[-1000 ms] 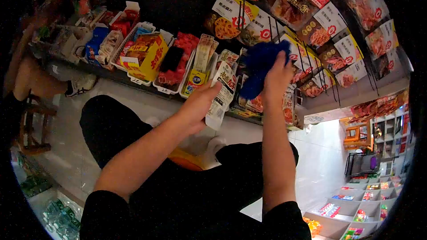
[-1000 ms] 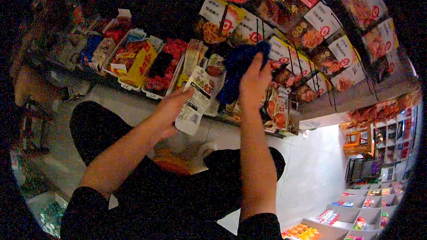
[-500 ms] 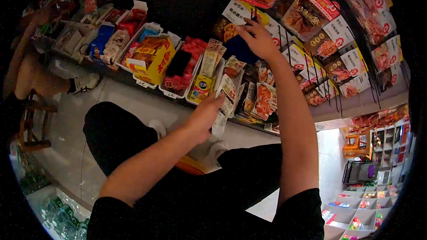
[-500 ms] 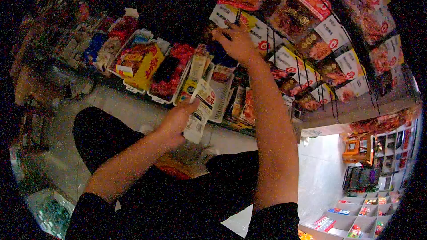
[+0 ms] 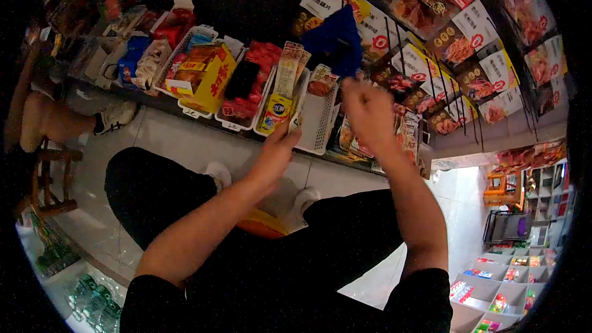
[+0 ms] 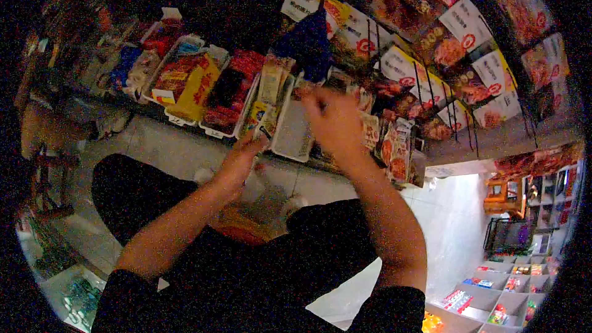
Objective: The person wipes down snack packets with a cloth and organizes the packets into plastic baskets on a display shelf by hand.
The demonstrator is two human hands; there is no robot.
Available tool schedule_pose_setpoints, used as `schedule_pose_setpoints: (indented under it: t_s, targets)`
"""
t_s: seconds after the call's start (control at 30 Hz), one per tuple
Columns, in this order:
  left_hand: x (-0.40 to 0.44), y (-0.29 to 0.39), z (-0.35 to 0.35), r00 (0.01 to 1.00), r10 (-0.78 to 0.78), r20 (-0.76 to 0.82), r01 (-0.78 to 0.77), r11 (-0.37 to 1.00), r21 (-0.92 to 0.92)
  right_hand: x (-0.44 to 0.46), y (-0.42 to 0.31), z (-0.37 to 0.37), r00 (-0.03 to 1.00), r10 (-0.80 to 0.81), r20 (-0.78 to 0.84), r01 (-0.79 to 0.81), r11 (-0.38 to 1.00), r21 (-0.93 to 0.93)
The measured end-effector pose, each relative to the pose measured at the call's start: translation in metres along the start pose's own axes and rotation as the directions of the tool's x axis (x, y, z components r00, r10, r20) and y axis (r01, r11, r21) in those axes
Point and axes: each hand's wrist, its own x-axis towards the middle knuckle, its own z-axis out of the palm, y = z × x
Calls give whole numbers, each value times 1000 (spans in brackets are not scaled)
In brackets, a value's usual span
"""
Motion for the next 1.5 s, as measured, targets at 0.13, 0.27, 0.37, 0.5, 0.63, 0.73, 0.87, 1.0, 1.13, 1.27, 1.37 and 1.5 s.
schedule_pose_setpoints:
  t_s: [0.13, 0.27, 0.37, 0.5, 0.63, 0.73, 0.87, 1.0, 1.13, 1.27, 1.37, 1.5]
  targets:
    - [24, -29, 9, 921, 331, 206, -388, 833, 394, -9, 19, 25, 664, 310, 680, -591, 775, 223]
    - [24, -43, 21, 870, 416, 265, -446, 433, 783, -10, 31, 24, 635, 234, 736, -529, 826, 194]
    - [46, -41, 16, 855, 458, 244, -505, 624, 596, 2, 66, 24, 669, 192, 718, -510, 821, 256]
    - [69, -32, 7, 945, 274, 180, -327, 792, 515, 9, 85, 19, 751, 136, 646, -476, 789, 388]
    - [77, -27, 10, 949, 230, 217, -316, 637, 703, 13, 106, 29, 774, 139, 618, -412, 852, 324]
    - [99, -40, 4, 934, 270, 232, -351, 584, 732, 23, 128, 42, 841, 102, 531, -254, 941, 221]
    - [109, -51, 11, 912, 361, 196, -408, 738, 537, 27, 143, 43, 910, 4, 414, -65, 989, 134]
    - [128, -59, 3, 936, 300, 185, -350, 732, 585, 31, 144, 42, 888, 145, 436, -288, 915, 283]
    - [139, -70, 0, 937, 315, 153, -340, 716, 610, 34, 140, 43, 861, 131, 491, -296, 915, 274]
    - [154, -82, 0, 948, 306, 81, -300, 787, 539, 52, 181, 72, 952, 35, 303, -43, 999, 18]
    - [182, -87, -5, 922, 344, 180, -350, 537, 768, 62, 157, 52, 926, 99, 363, -67, 993, -99]
    - [206, -87, 3, 933, 341, 116, -312, 605, 733, 77, 172, 60, 947, 32, 319, 56, 964, -261]
